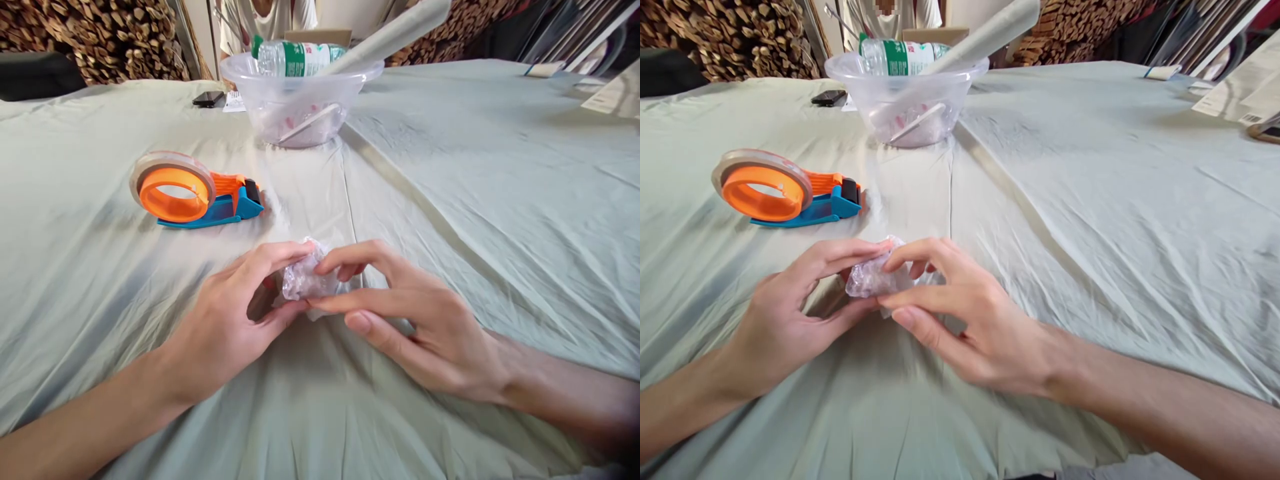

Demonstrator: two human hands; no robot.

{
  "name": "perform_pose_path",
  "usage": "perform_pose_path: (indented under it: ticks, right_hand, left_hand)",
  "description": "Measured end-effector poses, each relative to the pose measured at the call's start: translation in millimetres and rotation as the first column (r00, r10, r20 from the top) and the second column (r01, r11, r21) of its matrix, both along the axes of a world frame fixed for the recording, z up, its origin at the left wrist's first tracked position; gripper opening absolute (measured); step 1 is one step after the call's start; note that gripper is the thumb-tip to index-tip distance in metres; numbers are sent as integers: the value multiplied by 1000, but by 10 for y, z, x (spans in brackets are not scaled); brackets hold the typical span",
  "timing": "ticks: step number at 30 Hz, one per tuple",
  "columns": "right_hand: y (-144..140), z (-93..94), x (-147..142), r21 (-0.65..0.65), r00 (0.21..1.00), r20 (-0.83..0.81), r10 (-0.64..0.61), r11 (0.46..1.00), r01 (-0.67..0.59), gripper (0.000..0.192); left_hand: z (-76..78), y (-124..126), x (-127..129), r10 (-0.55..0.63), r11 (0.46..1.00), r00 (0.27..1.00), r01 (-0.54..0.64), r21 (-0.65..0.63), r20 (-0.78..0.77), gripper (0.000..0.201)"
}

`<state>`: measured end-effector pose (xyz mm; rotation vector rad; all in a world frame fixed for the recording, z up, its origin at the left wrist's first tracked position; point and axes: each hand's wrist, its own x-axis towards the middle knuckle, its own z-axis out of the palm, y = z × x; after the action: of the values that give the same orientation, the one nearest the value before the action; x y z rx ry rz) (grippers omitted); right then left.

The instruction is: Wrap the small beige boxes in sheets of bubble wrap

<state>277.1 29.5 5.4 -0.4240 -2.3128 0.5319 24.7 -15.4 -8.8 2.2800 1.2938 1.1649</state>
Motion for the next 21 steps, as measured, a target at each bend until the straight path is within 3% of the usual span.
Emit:
perform_pose_path:
  ticks: [2, 3, 6, 8, 16, 21]
  right_hand:
    - [25, -16, -23, -97, 991, -112, -71, 993, 61, 10]
    - [35, -31, -40, -117, 984, -140, -110, 989, 94, 14]
    - [64, -86, -95, -125, 982, -46, -182, 977, 175, 56]
    - [83, -111, -122, -150, 981, 63, -185, 970, 193, 64]
    - [185, -113, -162, -296, 975, 73, -212, 928, 224, 61]
    - [261, -150, -177, -157, 977, 67, -203, 965, 211, 45]
  left_hand:
    - [9, -3, 27, 14, 1000, 1000, -13, -26, 15, 48]
    - [16, -5, 39, 17, 999, 999, -16, -33, 28, 50]
    - [44, 0, 54, 12, 998, 998, -9, -59, 58, 53]
    - [60, 11, 46, 11, 998, 999, -9, -56, 47, 51]
    - [32, 45, 3, -5, 989, 992, 23, 146, -126, 48]
    - [-14, 65, -7, -15, 978, 994, 37, 204, -108, 47]
